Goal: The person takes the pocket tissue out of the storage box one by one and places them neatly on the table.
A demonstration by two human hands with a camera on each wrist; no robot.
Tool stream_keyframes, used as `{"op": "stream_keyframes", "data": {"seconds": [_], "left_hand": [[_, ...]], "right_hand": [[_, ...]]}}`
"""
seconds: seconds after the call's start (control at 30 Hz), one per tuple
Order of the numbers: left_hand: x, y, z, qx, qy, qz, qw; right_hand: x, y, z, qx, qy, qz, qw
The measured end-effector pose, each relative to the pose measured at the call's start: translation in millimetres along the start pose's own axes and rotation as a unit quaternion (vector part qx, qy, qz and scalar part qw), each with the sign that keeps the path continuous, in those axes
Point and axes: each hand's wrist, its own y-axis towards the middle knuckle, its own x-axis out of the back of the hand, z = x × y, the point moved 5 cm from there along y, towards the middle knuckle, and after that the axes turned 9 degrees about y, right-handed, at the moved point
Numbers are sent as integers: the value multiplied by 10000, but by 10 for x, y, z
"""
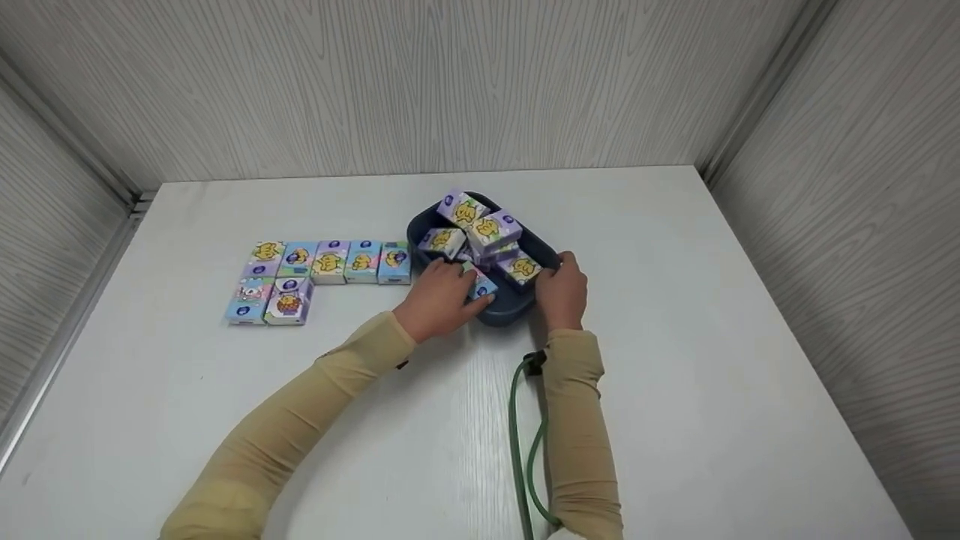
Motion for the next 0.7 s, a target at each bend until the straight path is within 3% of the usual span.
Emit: {"op": "stream_keyframes", "data": {"seconds": [0.3, 0.43, 0.7], "left_hand": [[-30, 243, -13, 516, -70, 664, 9964], [-27, 324, -27, 734, -74, 796, 9941], [-43, 420, 1, 1556, -372, 745, 9843]], "right_hand": [[3, -5, -6, 26, 4, -58, 10000], [0, 0, -24, -25, -28, -44, 10000], [-28, 2, -23, -61, -40, -86, 9999]]}}
